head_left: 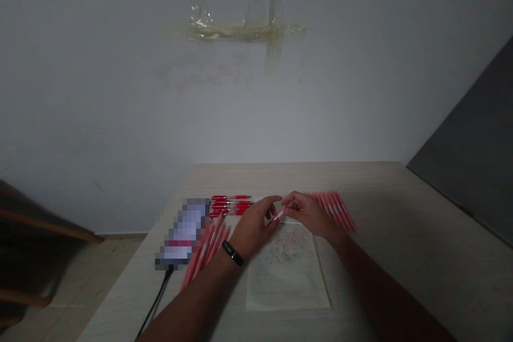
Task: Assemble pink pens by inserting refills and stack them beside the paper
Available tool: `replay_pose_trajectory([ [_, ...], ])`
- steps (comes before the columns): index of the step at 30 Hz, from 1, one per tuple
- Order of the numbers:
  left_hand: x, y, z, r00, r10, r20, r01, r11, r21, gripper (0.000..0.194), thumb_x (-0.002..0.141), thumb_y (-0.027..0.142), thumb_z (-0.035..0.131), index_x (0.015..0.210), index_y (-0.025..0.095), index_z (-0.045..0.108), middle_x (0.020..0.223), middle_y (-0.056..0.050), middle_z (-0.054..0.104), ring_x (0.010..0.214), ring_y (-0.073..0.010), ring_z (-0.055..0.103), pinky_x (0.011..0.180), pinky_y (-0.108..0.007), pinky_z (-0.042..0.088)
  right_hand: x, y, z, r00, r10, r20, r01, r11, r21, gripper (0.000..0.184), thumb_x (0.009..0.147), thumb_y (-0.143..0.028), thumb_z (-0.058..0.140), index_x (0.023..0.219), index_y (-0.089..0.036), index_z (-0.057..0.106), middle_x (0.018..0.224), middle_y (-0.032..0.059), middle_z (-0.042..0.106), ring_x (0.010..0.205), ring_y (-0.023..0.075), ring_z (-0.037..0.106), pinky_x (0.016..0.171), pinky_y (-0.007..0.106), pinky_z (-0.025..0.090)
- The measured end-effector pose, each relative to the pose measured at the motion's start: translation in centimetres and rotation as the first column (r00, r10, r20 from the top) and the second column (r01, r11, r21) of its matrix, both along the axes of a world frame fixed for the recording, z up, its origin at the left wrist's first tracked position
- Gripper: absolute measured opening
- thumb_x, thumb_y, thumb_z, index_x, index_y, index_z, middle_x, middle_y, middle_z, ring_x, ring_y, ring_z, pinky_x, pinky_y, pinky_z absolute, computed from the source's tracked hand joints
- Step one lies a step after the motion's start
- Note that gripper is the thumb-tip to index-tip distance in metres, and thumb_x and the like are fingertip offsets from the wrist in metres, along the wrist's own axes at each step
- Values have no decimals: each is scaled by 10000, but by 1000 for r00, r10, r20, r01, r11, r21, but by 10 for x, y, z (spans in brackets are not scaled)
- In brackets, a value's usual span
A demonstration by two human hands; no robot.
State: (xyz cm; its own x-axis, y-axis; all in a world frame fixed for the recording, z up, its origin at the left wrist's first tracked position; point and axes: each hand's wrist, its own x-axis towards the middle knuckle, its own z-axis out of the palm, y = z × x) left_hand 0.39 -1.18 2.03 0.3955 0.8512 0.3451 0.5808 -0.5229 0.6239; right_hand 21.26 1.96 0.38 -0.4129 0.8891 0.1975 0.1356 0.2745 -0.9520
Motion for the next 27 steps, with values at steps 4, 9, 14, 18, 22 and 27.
replay_pose_trajectory([
  [4, 0, 0, 1, 999, -12, 39, 12, 1000, 16, 517, 846, 155, 624, 1343, 236, 505, 1006, -29, 681, 867, -154, 633, 767, -279, 509, 0, 0, 3, 1000, -3, -4, 3, 1000, 13, 234, 841, -392, 708, 923, -183, 641, 810, 8, 652, 748, 155, 607, 674, 269, 459],
  [9, -2, 1, 1, 995, 43, 85, -44, 999, 12, 475, 862, 184, 616, 1323, 231, 513, 1085, -54, 652, 920, -167, 628, 732, -278, 524, 4, 0, 13, 989, -146, -7, 146, 984, 107, 191, 857, -366, 683, 927, -192, 647, 809, 13, 665, 773, 166, 624, 721, 288, 483],
  [14, -1, 2, -2, 992, 31, 119, -30, 999, -9, 429, 873, 174, 587, 1296, 215, 523, 1104, -70, 639, 920, -167, 621, 707, -274, 536, 3, -2, 13, 984, -180, 17, 176, 974, 143, 168, 864, -335, 674, 942, -188, 656, 823, 15, 670, 781, 164, 632, 744, 290, 489],
  [18, 0, 1, -2, 991, 9, 134, -6, 1000, -20, 402, 894, 191, 563, 1294, 210, 527, 1117, -80, 643, 916, -166, 622, 729, -288, 549, 0, -4, 12, 989, -143, 32, 137, 981, 140, 164, 865, -333, 677, 935, -186, 655, 812, 14, 672, 774, 162, 633, 734, 286, 490],
  [22, 1, -1, -1, 992, 10, 129, -8, 1000, -19, 387, 914, 227, 555, 1300, 211, 532, 1127, -83, 641, 912, -169, 617, 739, -299, 549, 0, -4, 14, 991, -132, 18, 128, 983, 133, 181, 867, -351, 678, 939, -188, 649, 807, 20, 680, 776, 169, 640, 745, 297, 494],
  [27, 0, -1, -1, 991, 4, 136, -3, 1000, -10, 376, 919, 218, 544, 1294, 215, 536, 1094, -72, 642, 918, -166, 614, 742, -291, 544, 0, -4, 16, 992, -120, 25, 116, 985, 126, 222, 859, -398, 683, 926, -190, 647, 801, 24, 682, 767, 176, 637, 736, 308, 496],
])
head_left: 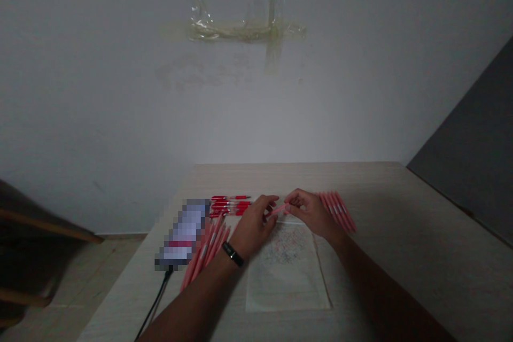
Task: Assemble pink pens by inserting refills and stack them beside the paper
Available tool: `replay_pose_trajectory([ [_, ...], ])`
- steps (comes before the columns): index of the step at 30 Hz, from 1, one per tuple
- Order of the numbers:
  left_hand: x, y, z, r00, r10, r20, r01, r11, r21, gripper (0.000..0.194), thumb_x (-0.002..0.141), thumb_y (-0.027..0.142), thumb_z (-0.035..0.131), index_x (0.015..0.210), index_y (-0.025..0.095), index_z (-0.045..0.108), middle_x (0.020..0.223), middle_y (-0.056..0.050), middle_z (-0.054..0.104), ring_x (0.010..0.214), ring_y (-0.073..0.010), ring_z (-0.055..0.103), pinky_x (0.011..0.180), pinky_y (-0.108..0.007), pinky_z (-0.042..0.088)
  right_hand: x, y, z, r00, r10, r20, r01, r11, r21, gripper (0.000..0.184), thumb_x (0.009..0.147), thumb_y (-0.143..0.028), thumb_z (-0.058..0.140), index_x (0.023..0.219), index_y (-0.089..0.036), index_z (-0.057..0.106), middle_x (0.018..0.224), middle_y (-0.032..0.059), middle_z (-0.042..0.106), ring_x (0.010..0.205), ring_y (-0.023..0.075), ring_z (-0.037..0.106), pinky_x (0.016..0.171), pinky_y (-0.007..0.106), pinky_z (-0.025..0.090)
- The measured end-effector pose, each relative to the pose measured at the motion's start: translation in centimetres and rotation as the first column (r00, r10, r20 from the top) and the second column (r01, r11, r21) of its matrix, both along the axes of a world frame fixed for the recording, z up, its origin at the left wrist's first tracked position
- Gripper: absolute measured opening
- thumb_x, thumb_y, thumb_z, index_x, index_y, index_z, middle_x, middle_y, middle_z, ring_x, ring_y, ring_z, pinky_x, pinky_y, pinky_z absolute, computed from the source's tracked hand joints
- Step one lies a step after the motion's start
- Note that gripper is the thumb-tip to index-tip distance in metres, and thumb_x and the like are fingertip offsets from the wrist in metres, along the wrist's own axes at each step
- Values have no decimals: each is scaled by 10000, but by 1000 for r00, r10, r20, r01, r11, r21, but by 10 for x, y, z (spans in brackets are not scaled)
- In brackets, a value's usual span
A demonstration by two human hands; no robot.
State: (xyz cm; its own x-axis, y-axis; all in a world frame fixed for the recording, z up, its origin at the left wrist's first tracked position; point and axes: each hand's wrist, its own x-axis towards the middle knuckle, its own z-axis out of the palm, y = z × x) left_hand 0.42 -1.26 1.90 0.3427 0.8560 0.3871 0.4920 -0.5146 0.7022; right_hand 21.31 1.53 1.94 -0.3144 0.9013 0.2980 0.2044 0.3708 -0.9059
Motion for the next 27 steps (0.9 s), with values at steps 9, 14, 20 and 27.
replay_pose_trajectory([
  [9, -1, 1, 4, 999, 37, -20, -37, 999, 21, 375, 874, 142, 549, 1241, 209, 578, 1006, -49, 654, 853, -158, 612, 720, -280, 514, 1, 2, -2, 1000, -6, -6, 6, 1000, -7, 196, 849, -361, 695, 940, -190, 664, 806, 16, 674, 769, 166, 621, 722, 291, 483],
  [14, -1, 0, 8, 997, 70, -16, -70, 996, 50, 371, 872, 132, 538, 1230, 217, 586, 1014, -48, 658, 879, -164, 613, 732, -284, 500, 0, 3, -6, 1000, 1, -29, -3, 999, -49, 249, 845, -400, 700, 947, -178, 657, 820, 17, 663, 759, 156, 610, 716, 285, 476],
  [20, -1, -1, 14, 995, 96, 8, -96, 992, 76, 361, 862, 155, 556, 1218, 209, 581, 1013, -57, 670, 884, -174, 625, 714, -280, 495, -1, 5, -16, 995, 84, -49, -91, 984, -154, 287, 818, -421, 729, 950, -177, 655, 851, 23, 673, 772, 158, 618, 693, 276, 470],
  [27, 1, -2, 13, 995, 95, 23, -97, 993, 66, 374, 869, 159, 554, 1239, 212, 564, 1002, -45, 681, 842, -157, 621, 722, -277, 491, -5, 3, -23, 982, 164, -95, -183, 952, -245, 290, 776, -393, 768, 940, -181, 659, 807, 3, 658, 750, 148, 614, 672, 267, 463],
])
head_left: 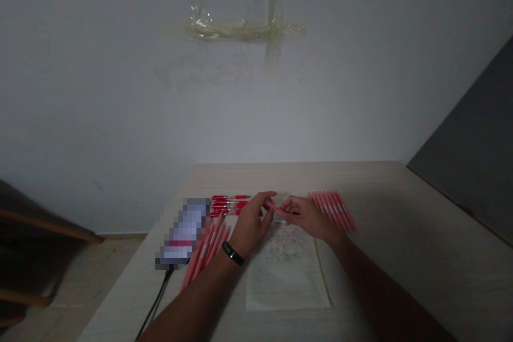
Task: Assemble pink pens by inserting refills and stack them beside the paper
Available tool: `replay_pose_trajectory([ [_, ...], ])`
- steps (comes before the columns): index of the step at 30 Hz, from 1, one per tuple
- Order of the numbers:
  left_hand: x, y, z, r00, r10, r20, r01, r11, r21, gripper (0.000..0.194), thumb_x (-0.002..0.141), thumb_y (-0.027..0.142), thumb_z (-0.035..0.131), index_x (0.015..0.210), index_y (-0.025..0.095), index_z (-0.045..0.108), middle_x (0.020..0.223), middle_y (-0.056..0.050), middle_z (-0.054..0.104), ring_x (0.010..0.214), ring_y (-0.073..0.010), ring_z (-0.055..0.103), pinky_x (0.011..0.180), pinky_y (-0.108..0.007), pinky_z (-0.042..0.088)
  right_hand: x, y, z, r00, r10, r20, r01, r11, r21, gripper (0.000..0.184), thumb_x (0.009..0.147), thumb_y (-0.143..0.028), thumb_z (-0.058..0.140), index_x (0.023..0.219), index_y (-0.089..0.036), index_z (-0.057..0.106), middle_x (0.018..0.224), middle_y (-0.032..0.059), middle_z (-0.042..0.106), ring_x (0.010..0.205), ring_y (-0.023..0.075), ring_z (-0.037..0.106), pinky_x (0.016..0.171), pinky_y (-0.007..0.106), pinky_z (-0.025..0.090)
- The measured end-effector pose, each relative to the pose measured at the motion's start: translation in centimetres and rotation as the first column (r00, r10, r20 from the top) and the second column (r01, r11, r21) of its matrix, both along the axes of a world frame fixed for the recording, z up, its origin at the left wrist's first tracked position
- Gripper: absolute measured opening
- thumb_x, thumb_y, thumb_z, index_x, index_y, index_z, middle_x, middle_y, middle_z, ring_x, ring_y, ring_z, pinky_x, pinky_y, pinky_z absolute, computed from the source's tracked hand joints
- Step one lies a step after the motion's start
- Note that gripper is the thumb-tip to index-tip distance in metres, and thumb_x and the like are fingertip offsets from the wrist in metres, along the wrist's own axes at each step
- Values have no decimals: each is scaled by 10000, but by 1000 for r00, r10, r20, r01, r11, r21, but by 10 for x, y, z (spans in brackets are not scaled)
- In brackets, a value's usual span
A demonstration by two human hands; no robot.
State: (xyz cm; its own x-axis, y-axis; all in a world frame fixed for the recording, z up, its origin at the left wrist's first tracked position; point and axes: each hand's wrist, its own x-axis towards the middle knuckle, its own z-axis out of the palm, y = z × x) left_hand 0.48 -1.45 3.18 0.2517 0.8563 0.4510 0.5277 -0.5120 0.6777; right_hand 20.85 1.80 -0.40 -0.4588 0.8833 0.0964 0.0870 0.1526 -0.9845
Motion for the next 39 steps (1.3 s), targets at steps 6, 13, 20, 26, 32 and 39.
replay_pose_trajectory([
  [6, 0, 0, 0, 1000, -12, -2, 12, 1000, -11, 388, 882, 151, 549, 1265, 209, 545, 1012, -46, 680, 855, -160, 614, 742, -285, 481, -1, -3, 3, 1000, 7, -6, -7, 1000, -28, 310, 758, -397, 779, 941, -177, 661, 825, 6, 648, 758, 142, 603, 687, 274, 471],
  [13, 0, -1, 1, 1000, 6, 14, -6, 1000, -19, 379, 895, 149, 527, 1269, 208, 542, 1010, -46, 666, 846, -157, 610, 731, -278, 481, -1, -4, 8, 1000, -4, 30, 6, 999, -42, 275, 750, -358, 772, 921, -180, 652, 795, -4, 638, 742, 142, 608, 678, 274, 482],
  [20, -1, -2, 5, 997, -79, -15, 79, 997, -9, 364, 907, 145, 498, 1258, 200, 575, 1008, -61, 627, 872, -163, 594, 724, -273, 483, -2, -6, 7, 999, 11, 37, -9, 999, -50, 191, 768, -306, 731, 890, -183, 651, 730, -18, 614, 683, 135, 596, 610, 253, 464],
  [26, -1, -1, -1, 999, -38, -6, 38, 999, -21, 356, 908, 165, 531, 1260, 209, 556, 1021, -52, 653, 848, -155, 607, 721, -274, 483, -1, -5, 3, 999, 40, 36, -39, 999, -33, 201, 793, -322, 725, 915, -181, 651, 755, -9, 626, 680, 134, 602, 622, 259, 475],
  [32, 0, 0, -8, 996, -86, -21, 85, 995, -61, 390, 907, 166, 542, 1293, 219, 540, 1038, -59, 665, 888, -165, 627, 745, -280, 494, -1, -5, 0, 997, 69, 29, -68, 997, -23, 200, 822, -346, 702, 927, -182, 655, 750, -8, 621, 696, 140, 612, 636, 265, 490],
  [39, 1, -2, -2, 1000, -8, 29, 9, 1000, -28, 364, 909, 160, 531, 1269, 212, 534, 1012, -49, 669, 842, -153, 618, 738, -274, 481, 1, -3, 3, 997, 39, 68, -36, 998, -43, 149, 787, -236, 683, 915, -176, 637, 738, -9, 625, 686, 138, 604, 638, 260, 477],
])
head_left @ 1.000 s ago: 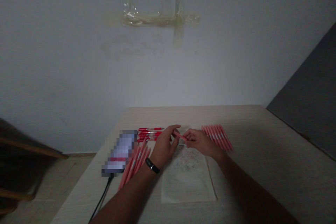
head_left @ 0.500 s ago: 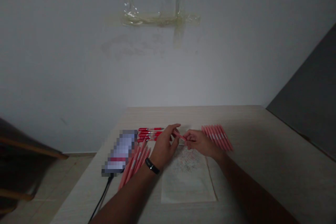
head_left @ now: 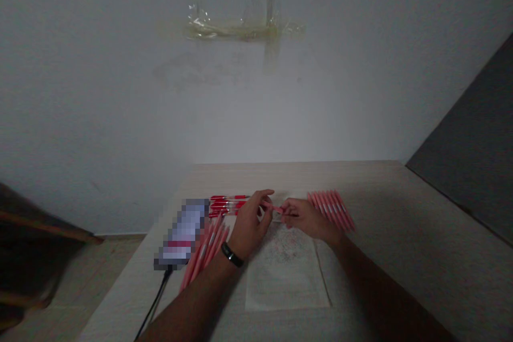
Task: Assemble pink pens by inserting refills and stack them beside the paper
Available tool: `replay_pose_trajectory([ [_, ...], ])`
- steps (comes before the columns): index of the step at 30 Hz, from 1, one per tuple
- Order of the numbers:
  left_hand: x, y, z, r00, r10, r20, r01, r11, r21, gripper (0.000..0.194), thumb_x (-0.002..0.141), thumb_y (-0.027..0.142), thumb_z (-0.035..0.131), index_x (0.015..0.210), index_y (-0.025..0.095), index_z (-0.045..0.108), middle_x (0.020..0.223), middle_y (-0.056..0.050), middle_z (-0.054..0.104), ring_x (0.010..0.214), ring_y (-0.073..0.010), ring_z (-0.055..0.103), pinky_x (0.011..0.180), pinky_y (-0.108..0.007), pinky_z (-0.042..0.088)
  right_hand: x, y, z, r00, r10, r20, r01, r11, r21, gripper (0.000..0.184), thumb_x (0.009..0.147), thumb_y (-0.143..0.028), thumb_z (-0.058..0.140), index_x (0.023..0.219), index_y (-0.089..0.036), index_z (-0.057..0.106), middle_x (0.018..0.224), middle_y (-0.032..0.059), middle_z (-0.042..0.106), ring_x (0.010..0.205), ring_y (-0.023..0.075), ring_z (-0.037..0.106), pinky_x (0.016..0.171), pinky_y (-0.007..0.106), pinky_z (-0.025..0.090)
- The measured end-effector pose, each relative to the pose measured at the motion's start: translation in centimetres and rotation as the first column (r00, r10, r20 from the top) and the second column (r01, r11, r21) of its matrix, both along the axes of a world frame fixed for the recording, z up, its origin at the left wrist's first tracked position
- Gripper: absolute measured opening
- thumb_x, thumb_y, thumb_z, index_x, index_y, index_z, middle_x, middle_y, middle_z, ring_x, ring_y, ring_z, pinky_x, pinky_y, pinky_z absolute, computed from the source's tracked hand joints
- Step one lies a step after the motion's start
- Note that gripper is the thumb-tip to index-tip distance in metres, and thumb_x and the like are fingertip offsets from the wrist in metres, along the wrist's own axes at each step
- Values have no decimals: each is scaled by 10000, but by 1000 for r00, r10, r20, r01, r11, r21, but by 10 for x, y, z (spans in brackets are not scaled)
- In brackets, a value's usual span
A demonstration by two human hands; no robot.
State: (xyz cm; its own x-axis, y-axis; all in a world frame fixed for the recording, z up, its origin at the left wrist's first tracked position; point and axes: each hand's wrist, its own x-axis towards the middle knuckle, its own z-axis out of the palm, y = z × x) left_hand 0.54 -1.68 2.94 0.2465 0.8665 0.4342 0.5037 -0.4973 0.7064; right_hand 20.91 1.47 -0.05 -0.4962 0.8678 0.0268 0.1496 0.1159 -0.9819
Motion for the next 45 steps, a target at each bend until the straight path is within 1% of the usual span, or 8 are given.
replay_pose_trajectory([
  [7, 1, 1, -8, 993, -67, -97, 60, 995, -75, 393, 889, 133, 528, 1271, 221, 526, 1000, -41, 679, 839, -159, 622, 744, -277, 479, -2, 1, -12, 999, 38, 15, -39, 998, 54, 154, 760, -187, 685, 911, -180, 656, 744, -14, 621, 685, 132, 587, 627, 248, 460],
  [13, 0, 1, -1, 997, -57, -48, 56, 998, -28, 446, 894, 170, 564, 1327, 228, 472, 989, -30, 667, 805, -144, 613, 726, -270, 486, -3, -3, 1, 1000, 22, -15, -22, 999, 38, 199, 843, -364, 680, 895, -174, 648, 721, -9, 614, 663, 132, 591, 613, 254, 471],
  [21, -3, 1, 3, 969, 211, 125, -225, 967, 118, 435, 921, 258, 595, 1333, 220, 459, 1121, -66, 642, 876, -151, 626, 757, -285, 511, -2, 2, 1, 995, -92, -28, 94, 992, 83, 259, 817, -406, 723, 887, -167, 650, 718, -8, 613, 632, 131, 583, 599, 261, 462],
  [27, 5, -2, -9, 983, -152, -100, 145, 987, -73, 235, 1001, 279, 461, 1078, 218, 675, 1126, -70, 695, 989, -187, 642, 887, -326, 492, -6, -5, 8, 994, -49, -98, 61, 990, 123, 251, 832, -403, 725, 923, -180, 658, 829, 16, 674, 715, 139, 604, 648, 264, 470],
  [29, 6, -2, -8, 991, -102, -82, 95, 991, -90, 259, 982, 331, 511, 1174, 224, 648, 1208, -79, 673, 945, -185, 644, 834, -317, 501, -6, -4, 8, 995, -60, -78, 69, 990, 124, 260, 828, -412, 727, 908, -175, 658, 812, 14, 667, 699, 136, 598, 623, 255, 457],
  [32, 5, -2, -3, 999, -21, -31, 18, 994, -111, 373, 957, 373, 554, 1294, 215, 577, 1023, -60, 706, 790, -168, 631, 701, -282, 489, -4, -2, 6, 997, -75, -34, 79, 989, 123, 269, 833, -424, 717, 902, -169, 664, 746, -1, 633, 672, 133, 587, 599, 250, 439],
  [37, 4, -1, 3, 999, 1, 38, 3, 994, -113, 264, 939, 358, 571, 1140, 193, 623, 826, -17, 678, 693, -147, 605, 625, -246, 447, -4, -3, 6, 997, -67, -44, 71, 994, 84, 276, 818, -423, 726, 896, -169, 653, 744, -7, 615, 666, 133, 579, 597, 257, 441],
  [45, 3, -2, 7, 998, 9, 59, -3, 995, -100, 162, 923, 325, 570, 995, 186, 612, 815, -11, 671, 682, -140, 604, 600, -234, 424, -1, 2, -2, 995, -97, -17, 98, 991, 88, 228, 796, -346, 736, 909, -173, 641, 760, -4, 635, 689, 133, 591, 617, 252, 442],
])
